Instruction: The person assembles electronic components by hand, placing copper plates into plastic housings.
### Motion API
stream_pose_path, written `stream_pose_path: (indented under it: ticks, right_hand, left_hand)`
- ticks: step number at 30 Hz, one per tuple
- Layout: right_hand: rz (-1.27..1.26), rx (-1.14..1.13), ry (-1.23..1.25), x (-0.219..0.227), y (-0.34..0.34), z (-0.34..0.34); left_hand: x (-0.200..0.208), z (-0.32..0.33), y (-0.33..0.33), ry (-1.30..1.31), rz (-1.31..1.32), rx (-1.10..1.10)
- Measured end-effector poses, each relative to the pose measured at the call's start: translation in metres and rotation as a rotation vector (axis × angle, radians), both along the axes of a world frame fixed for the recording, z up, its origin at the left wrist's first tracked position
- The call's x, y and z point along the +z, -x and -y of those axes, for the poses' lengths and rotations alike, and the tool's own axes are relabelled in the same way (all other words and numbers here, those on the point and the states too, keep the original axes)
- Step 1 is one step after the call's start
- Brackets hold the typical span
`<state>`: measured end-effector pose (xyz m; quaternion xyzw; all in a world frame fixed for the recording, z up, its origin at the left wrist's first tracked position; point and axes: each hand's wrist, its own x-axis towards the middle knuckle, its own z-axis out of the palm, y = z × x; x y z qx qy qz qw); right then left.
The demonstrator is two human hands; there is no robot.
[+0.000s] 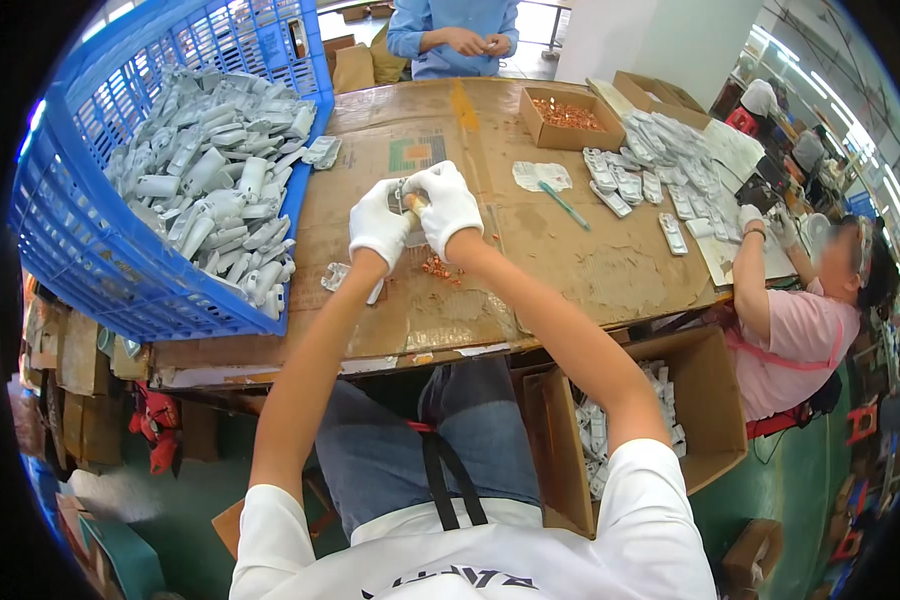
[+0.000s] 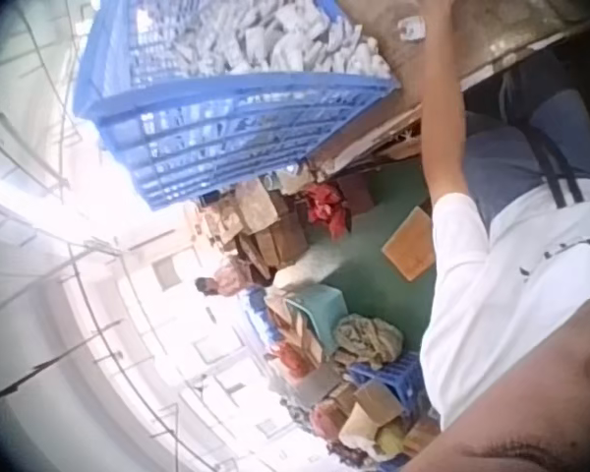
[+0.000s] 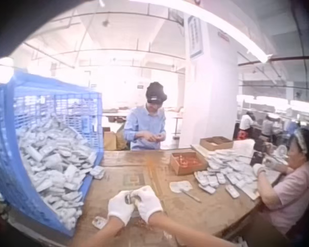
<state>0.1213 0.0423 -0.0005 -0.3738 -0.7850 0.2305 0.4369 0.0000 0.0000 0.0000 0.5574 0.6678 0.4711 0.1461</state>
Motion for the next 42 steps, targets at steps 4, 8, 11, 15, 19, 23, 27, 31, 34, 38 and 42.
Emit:
stream_pose_path:
  ticks: [4,8,11,15,19,23,27,31,34,38,42]
  right_hand:
    - [0.054,-0.104,-0.088,0.002,0.003,0.007]
    - [0.047,-0.157,-0.112,0.008,0.005,0.008]
    - [0.063,-0.167,-0.09,0.011,0.001,0.008]
    - [-0.12,-0.209,0.062,0.013,0.003,0.002]
    - [0.096,0.16,0.429,0.021,-0.02,-0.012]
    - [0.186,0.095,0.245,0.017,-0.022,-0.002]
    - [0.282,0.002,0.11,0.023,-0.022,0.011]
    - [0.253,-0.061,0.058,0.024,-0.025,0.013]
    - [0.334,-0.041,-0.037,0.025,-0.013,0.017]
    - [0.337,0.027,0.031,0.021,-0.032,0.007]
    - [0.471,-0.028,0.021,0.025,-0.029,0.019]
  left_hand:
    - [-0.002,0.004,-0.012,-0.062,0.03,0.104]
    - [-0.004,0.006,-0.014,-0.148,0.143,0.105]
    - [0.001,0.011,-0.021,-0.162,0.142,0.097]
    - [0.003,0.016,-0.019,-0.211,0.095,0.048]
    - [0.002,0.018,-0.011,-0.213,0.045,-0.02]
    - [0.002,0.02,0.003,-0.243,0.004,-0.129]
    - [0.004,0.021,0.006,-0.162,-0.053,-0.23]
    - [0.004,0.013,0.004,-0.19,-0.018,-0.24]
    - [-0.005,0.015,0.001,-0.246,-0.036,-0.141]
    - [-0.008,0.013,-0.014,-0.222,-0.075,-0.141]
    - [-0.019,0.009,-0.017,-0.195,-0.003,-0.088]
